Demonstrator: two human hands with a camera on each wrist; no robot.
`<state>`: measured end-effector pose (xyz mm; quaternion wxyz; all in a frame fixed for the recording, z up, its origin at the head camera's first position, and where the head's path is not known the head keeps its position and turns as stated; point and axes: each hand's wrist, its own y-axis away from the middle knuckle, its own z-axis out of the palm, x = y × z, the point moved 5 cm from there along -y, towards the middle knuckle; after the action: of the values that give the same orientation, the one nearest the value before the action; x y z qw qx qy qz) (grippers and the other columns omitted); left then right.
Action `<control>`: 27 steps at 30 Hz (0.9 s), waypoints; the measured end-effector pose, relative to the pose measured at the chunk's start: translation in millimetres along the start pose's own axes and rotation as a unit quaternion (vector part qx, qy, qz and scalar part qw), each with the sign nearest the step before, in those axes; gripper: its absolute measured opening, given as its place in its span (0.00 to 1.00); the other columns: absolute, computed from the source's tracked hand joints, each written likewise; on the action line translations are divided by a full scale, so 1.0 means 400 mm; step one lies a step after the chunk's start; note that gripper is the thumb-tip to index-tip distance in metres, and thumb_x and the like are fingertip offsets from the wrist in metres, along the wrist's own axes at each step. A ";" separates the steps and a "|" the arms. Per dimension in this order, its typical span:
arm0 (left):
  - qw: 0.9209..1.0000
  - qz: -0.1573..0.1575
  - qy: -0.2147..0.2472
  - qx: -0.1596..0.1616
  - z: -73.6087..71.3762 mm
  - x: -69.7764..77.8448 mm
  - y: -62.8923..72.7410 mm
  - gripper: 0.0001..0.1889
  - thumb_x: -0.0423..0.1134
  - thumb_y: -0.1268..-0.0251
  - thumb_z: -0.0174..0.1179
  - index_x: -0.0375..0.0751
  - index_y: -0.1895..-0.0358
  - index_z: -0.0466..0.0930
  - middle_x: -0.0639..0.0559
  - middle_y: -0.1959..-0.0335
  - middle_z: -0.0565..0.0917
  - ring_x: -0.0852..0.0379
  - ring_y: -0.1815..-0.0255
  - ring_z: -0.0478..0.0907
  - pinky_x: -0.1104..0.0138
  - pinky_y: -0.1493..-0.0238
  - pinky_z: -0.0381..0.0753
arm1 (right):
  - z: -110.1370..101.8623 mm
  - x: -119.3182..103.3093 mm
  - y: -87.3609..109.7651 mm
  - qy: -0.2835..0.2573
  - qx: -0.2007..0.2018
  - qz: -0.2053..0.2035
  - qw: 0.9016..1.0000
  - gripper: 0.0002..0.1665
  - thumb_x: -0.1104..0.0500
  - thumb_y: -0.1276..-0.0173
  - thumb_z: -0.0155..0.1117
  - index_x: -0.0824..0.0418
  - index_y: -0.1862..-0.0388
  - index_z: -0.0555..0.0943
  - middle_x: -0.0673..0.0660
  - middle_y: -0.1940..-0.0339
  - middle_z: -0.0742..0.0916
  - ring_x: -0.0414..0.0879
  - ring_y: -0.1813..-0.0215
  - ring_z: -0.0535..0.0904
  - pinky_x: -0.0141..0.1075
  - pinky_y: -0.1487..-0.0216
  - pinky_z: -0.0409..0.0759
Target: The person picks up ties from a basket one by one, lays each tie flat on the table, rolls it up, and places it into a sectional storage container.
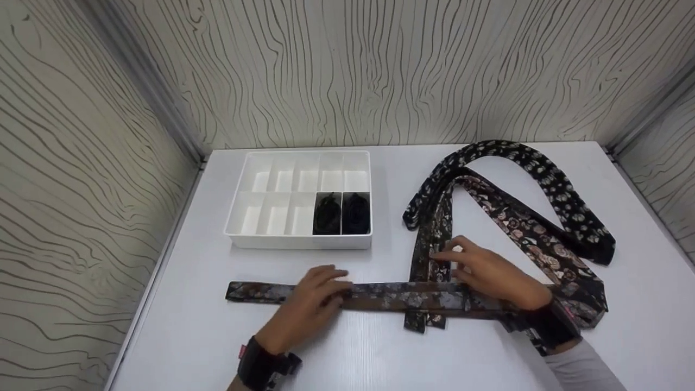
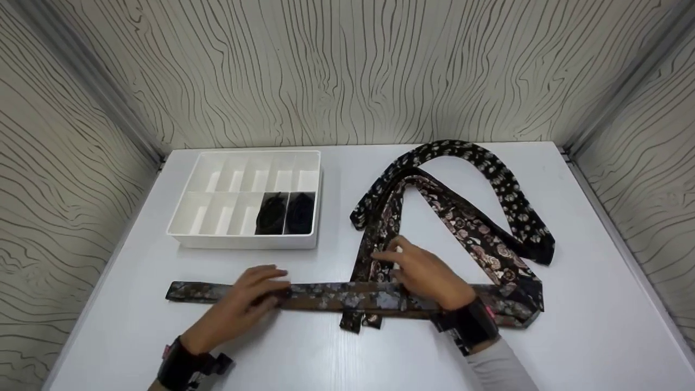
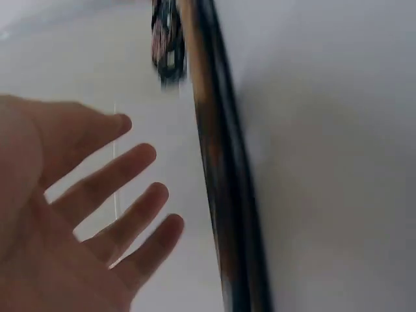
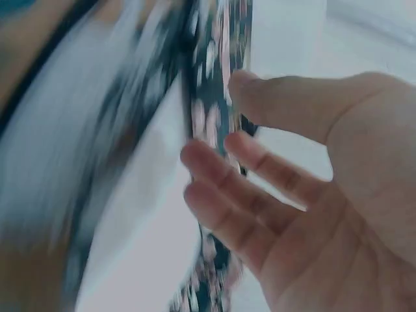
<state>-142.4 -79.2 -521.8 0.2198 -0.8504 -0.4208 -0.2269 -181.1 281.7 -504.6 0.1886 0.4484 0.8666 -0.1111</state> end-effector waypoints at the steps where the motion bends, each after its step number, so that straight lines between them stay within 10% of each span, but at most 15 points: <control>1: 0.999 0.020 0.006 -0.029 0.024 0.019 -0.008 0.20 0.40 0.22 0.62 0.53 0.30 0.81 0.53 0.23 0.75 0.45 0.19 0.66 0.42 0.22 0.69 | 0.010 -0.008 -0.015 -0.009 -0.013 -0.013 1.000 0.34 0.72 0.31 0.69 0.53 0.27 0.81 0.61 0.36 0.79 0.36 0.63 0.77 0.28 0.67 0.79; 8: 0.989 0.062 0.037 -0.133 0.107 0.074 -0.031 0.22 0.41 0.16 0.53 0.58 0.25 0.76 0.57 0.17 0.68 0.43 0.12 0.55 0.31 0.18 0.49 | 0.033 -0.015 -0.080 -0.039 -0.012 -0.034 0.999 0.32 0.78 0.36 0.67 0.58 0.34 0.86 0.59 0.44 0.80 0.49 0.53 0.82 0.33 0.56 0.86; 27: 0.990 0.054 0.035 -0.125 0.103 0.050 -0.024 0.22 0.35 0.20 0.55 0.52 0.27 0.79 0.54 0.19 0.71 0.44 0.14 0.59 0.36 0.16 0.51 | -0.021 0.101 -0.149 0.021 0.071 0.072 0.995 0.30 0.70 0.27 0.66 0.69 0.27 0.77 0.73 0.32 0.75 0.69 0.36 0.80 0.61 0.36 0.82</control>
<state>-131.2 -38.2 -541.7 0.1378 -0.8844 -0.3344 -0.2949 -253.2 280.3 -512.9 0.1454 0.5240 0.8260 -0.1485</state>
